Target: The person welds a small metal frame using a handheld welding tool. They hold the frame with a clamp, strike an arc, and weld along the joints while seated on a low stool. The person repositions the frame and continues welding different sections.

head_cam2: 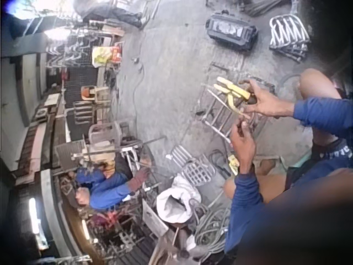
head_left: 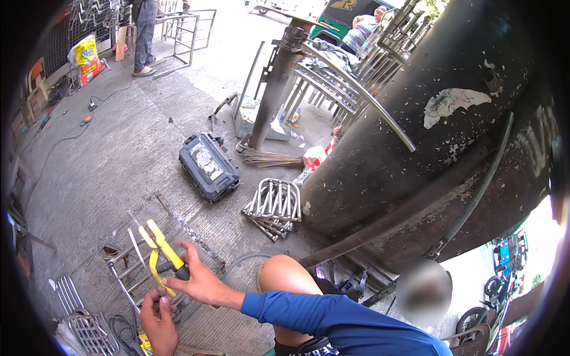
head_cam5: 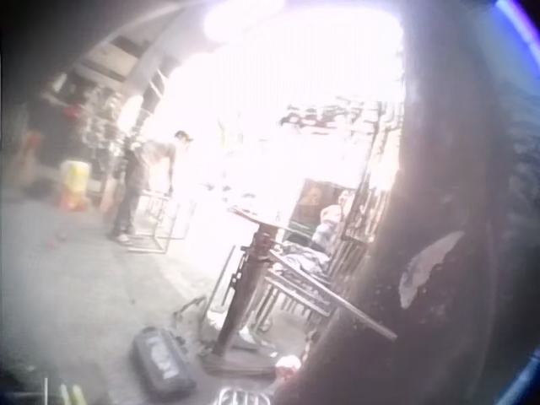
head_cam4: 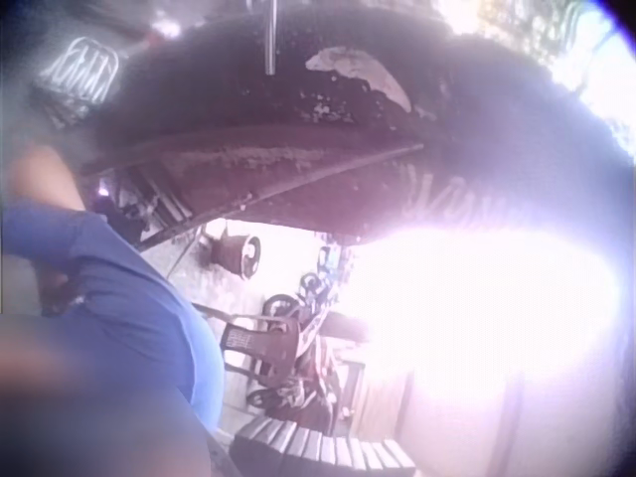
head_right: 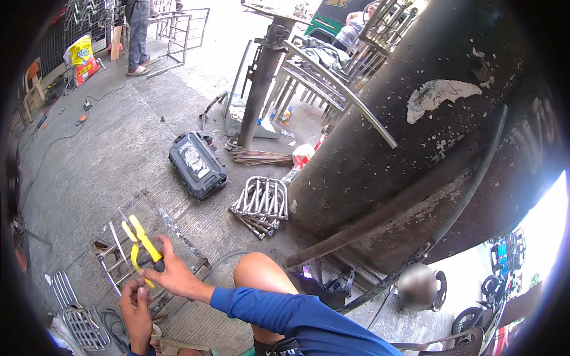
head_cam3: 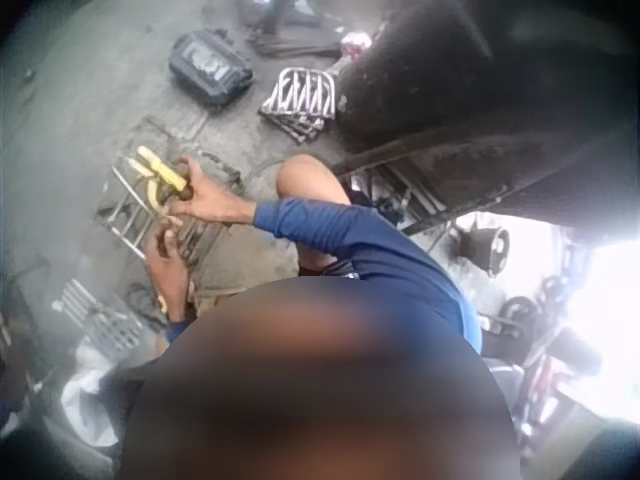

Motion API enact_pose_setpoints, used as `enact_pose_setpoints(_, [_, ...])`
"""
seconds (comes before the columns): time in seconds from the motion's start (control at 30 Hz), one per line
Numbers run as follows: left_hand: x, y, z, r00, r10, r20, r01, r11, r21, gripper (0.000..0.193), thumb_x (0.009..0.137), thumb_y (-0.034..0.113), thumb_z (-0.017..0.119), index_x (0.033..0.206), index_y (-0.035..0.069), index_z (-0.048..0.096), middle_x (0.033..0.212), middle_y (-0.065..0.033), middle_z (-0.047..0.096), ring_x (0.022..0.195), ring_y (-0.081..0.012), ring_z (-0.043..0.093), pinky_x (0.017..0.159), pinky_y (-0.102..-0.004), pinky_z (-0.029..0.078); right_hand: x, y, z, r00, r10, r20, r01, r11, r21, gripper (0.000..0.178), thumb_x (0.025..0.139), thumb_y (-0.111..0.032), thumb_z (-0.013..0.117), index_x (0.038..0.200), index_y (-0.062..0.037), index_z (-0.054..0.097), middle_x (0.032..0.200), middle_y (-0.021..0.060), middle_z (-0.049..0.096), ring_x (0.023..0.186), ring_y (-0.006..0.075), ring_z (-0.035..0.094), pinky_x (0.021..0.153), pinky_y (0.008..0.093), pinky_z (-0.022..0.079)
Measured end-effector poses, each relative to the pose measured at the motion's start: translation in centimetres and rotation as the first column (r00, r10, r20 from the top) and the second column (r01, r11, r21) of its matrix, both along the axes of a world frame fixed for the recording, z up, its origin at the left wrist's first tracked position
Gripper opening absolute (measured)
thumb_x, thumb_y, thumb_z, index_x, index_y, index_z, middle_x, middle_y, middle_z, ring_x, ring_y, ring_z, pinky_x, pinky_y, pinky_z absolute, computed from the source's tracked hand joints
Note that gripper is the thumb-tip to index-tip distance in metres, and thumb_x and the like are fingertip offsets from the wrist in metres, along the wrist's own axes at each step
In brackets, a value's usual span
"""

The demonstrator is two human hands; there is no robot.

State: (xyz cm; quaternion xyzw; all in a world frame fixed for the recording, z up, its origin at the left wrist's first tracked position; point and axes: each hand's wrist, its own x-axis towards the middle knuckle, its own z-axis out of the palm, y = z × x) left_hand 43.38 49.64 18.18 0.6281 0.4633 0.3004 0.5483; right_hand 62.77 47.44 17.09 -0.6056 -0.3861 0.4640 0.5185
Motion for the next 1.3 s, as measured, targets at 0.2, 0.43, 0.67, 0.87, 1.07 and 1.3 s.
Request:
enact_pose_setpoints(0.2, [0.0,-0.1,0.6,0.976,0.08,0.202,-0.072,0.996,-0.049,0.023,0.113,0.014,0.05,0.132,0.002,0.056,0.095,-0.0042,0.062,0.082,-0.0103,0.059,0.078,-0.0276,0.051,2.9,0.6,2.0,0.978,-0.047,-0.203,0.015,0.988,-0.154,0.107,0.092,-0.037,0.086,0.167,-0.0025,0.017,0.107,0.0147,0.068,0.075,0.0182,0.068,0.067,0.0328,0.056])
enact_pose_setpoints(0.43, [0.1,-0.5,0.6,0.9,0.233,0.369,-0.148,0.958,-0.246,0.017,0.114,0.016,0.043,0.123,0.007,0.054,0.081,-0.001,0.05,0.073,-0.0098,0.05,0.07,-0.0274,0.046,3.0,0.4,2.0,0.9,-0.091,-0.427,0.02,0.986,-0.167,0.108,0.092,-0.048,0.085,0.165,-0.0055,0.019,0.092,0.0064,0.062,0.056,0.0101,0.056,0.044,0.0272,0.046])
enact_pose_setpoints(0.67, [0.6,-0.4,0.5,0.908,0.247,0.338,-0.179,0.959,-0.219,0.015,0.113,0.018,0.045,0.118,0.008,0.054,0.08,-0.0003,0.049,0.071,-0.0089,0.049,0.067,-0.0272,0.045,2.2,0.2,2.2,0.917,0.0,-0.398,-0.077,0.981,-0.177,0.113,0.089,-0.055,0.085,0.164,-0.0038,0.017,0.095,0.0093,0.062,0.05,0.0097,0.052,0.042,0.0277,0.045])
enact_pose_setpoints(0.87, [1.0,0.2,-0.5,0.93,0.239,0.278,-0.188,0.962,-0.197,0.02,0.112,0.019,0.045,0.124,0.008,0.056,0.075,0.0012,0.047,0.064,-0.0078,0.047,0.062,-0.026,0.044,0.9,1.0,1.7,0.914,0.016,-0.405,-0.055,0.995,-0.086,0.11,0.09,-0.051,0.085,0.164,-0.0051,0.017,0.095,0.0096,0.062,0.051,0.0107,0.053,0.042,0.0289,0.045])
enact_pose_setpoints(1.07, [0.4,0.2,-0.4,0.971,0.147,0.187,-0.12,0.981,-0.152,0.031,0.108,0.012,0.051,0.137,0.004,0.057,0.073,-0.0001,0.052,0.063,-0.0095,0.049,0.061,-0.0263,0.043,1.2,1.7,1.2,0.924,-0.129,-0.359,0.066,0.981,-0.181,0.109,0.09,-0.045,0.087,0.164,-0.0055,0.017,0.094,0.0073,0.065,0.053,0.0104,0.054,0.043,0.0278,0.045])
enact_pose_setpoints(1.3, [1.0,1.2,8.8,0.988,-0.084,-0.128,0.131,0.897,0.423,0.041,0.102,0.006,0.059,0.143,0.005,0.058,0.086,-0.0073,0.069,0.066,-0.0147,0.061,0.062,-0.0317,0.047,1.4,1.8,1.8,0.886,-0.206,-0.415,0.123,0.968,-0.219,0.096,0.089,-0.041,0.088,0.156,-0.0077,0.028,0.092,0.0055,0.059,0.063,0.0122,0.057,0.052,0.031,0.048])
